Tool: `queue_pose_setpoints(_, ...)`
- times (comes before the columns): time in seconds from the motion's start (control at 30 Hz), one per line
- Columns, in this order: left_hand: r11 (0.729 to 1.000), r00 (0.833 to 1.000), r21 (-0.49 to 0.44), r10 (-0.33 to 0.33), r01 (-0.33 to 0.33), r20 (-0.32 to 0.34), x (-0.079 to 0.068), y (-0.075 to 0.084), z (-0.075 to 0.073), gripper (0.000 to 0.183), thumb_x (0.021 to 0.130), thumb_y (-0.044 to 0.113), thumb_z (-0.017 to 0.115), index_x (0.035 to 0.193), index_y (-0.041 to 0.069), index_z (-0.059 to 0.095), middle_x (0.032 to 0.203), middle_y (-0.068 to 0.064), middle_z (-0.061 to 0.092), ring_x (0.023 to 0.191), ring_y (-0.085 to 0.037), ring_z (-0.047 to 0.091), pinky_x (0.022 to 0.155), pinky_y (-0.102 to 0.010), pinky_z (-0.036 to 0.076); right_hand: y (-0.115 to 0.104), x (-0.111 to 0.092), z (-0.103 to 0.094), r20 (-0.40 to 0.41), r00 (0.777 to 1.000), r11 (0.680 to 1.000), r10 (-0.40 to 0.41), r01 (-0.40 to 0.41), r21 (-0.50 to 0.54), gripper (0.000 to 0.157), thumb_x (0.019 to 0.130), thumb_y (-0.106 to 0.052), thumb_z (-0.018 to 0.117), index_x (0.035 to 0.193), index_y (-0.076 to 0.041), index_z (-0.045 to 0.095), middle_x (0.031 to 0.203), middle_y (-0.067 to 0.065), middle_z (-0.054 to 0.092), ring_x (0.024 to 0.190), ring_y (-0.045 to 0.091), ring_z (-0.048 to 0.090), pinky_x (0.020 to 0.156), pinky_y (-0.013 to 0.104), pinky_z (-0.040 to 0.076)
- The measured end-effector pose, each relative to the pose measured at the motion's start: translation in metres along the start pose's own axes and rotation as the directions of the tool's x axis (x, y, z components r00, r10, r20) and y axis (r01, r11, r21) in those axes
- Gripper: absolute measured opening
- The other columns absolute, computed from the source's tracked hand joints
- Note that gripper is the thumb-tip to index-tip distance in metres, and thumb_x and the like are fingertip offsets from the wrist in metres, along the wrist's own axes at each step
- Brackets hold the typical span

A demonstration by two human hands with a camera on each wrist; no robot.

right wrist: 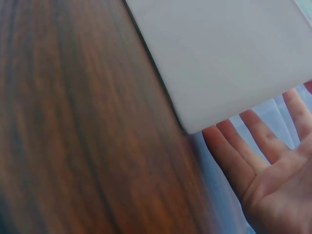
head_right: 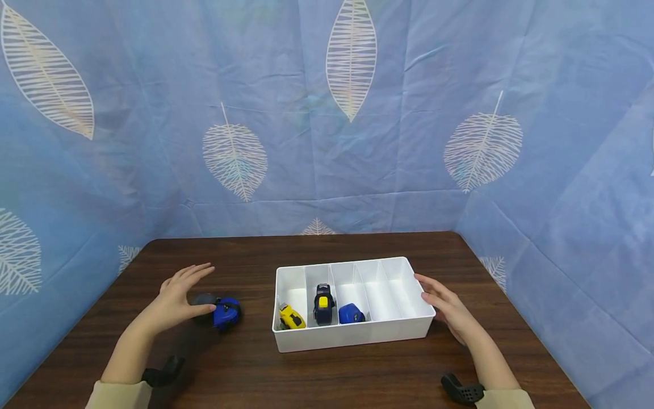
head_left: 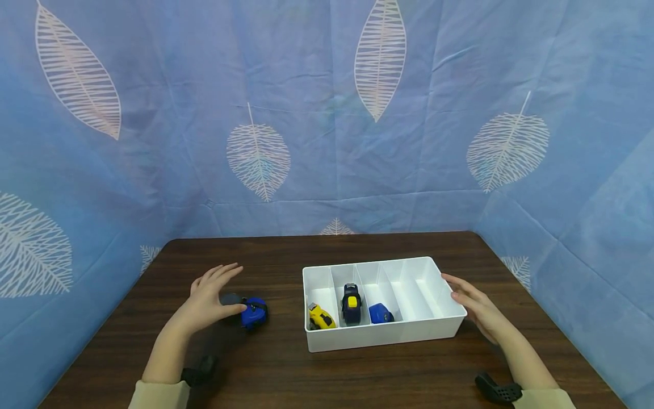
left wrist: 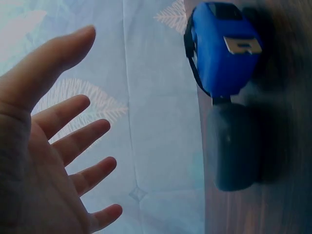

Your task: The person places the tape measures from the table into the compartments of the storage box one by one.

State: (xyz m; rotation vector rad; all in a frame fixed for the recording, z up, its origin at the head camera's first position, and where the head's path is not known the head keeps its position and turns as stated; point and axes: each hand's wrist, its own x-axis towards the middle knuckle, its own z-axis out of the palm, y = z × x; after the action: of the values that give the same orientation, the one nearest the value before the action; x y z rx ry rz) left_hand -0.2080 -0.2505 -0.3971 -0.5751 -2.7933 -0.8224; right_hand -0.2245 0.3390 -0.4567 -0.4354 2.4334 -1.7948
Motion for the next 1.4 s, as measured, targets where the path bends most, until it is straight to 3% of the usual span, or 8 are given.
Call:
queue_pose_setpoints(0.23,0.998,0.998,-0.044,-0.044,0.046,0.037,-0.001,-0.012,0.001,0.085,0.074,0.027,0.083,0.144,0.005,0.04,0.149,-0.02,0.03,0.135,-0.048,0.015,0.094,-0.076,0.003,0.001,0.001,-0.002,0.0,1.0,1.0,0.0,0.0,0.005,0.051,0.103,-0.021,0.041,0.15,-0.007,0.027,0.133,0.003,0.039,0.107,0.008,0.053,0.082,0.04,0.048)
queue_pose_setpoints(0.5,0.994,0.994,-0.065,-0.087,0.091,0.06,-0.004,-0.025,0.003,0.088,0.072,0.031,0.085,0.143,0.004,0.041,0.148,-0.023,0.031,0.133,-0.052,0.017,0.09,-0.078,0.005,0.0,0.001,-0.001,0.01,1.0,1.0,-0.006,0.006,0.007,0.052,0.103,-0.021,0.041,0.15,-0.006,0.026,0.144,0.022,0.025,0.107,0.006,0.051,0.083,0.045,0.045)
queue_pose_setpoints(1.4,0.986,0.981,-0.011,-0.166,0.168,0.095,-0.006,-0.032,0.012,0.087,0.077,0.035,0.08,0.145,0.002,0.038,0.146,-0.028,0.031,0.126,-0.055,0.031,0.09,-0.074,0.012,-0.002,-0.001,-0.001,0.017,1.0,1.0,0.003,-0.003,0.012,0.052,0.103,-0.02,0.041,0.151,-0.005,0.026,0.146,0.027,0.021,0.108,0.002,0.049,0.083,0.041,0.047)
